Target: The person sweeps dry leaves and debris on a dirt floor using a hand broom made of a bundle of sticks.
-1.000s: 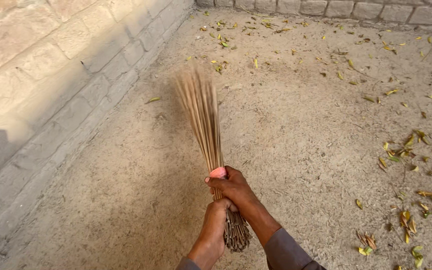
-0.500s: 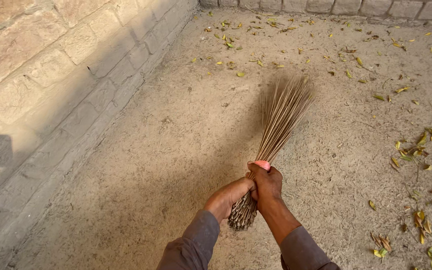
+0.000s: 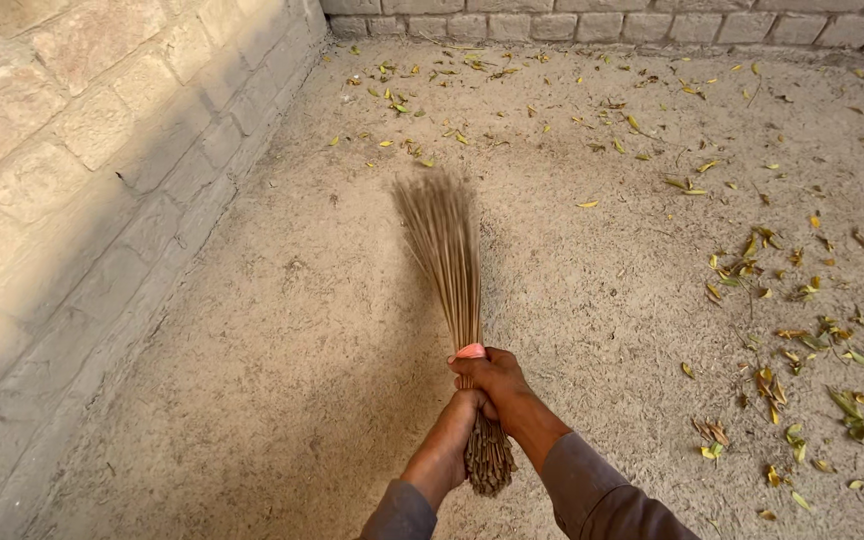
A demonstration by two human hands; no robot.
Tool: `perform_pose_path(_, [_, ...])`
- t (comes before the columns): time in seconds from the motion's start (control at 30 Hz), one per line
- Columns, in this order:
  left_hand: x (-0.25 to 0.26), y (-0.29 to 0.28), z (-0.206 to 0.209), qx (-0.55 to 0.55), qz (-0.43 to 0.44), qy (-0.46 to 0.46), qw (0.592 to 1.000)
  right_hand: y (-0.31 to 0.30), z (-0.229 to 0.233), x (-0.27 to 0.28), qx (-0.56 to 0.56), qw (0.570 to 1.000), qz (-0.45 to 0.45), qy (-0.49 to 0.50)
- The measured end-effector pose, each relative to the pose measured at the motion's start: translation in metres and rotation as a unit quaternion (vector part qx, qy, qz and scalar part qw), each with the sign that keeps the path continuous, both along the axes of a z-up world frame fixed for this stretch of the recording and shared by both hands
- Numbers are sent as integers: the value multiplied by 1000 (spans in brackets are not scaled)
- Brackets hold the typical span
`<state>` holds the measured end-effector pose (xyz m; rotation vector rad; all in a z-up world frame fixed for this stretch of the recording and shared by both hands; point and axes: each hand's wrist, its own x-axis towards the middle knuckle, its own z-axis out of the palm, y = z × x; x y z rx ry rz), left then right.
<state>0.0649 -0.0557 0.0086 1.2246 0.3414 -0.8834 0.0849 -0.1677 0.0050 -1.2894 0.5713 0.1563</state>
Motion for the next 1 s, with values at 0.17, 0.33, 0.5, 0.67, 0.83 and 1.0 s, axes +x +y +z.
perform_pose_path(0.17, [29,-8,49,19,-192,8,981,-10,63,-4,-168,955,-161,183])
perform_pose_path(0.33, [25,-11,64,39,-96,-37,994,-11,77,14,-185,979,-83,20])
perform_pose_path(0.5, [0,-4,21,34,100,-37,994,9,45,41,-154,972,163,-70])
perform_pose_path(0.67, [7,-32,-25,-52,265,43,962,-5,7,58,-210,922,319,-64])
perform_pose_path(0.83, [26,-87,-40,-30,90,70,993,-86,-23,43,-43,991,128,11])
perform_pose_path(1.0, [52,-150,-23,77,-199,47,976,-155,-21,4,-119,965,-191,133])
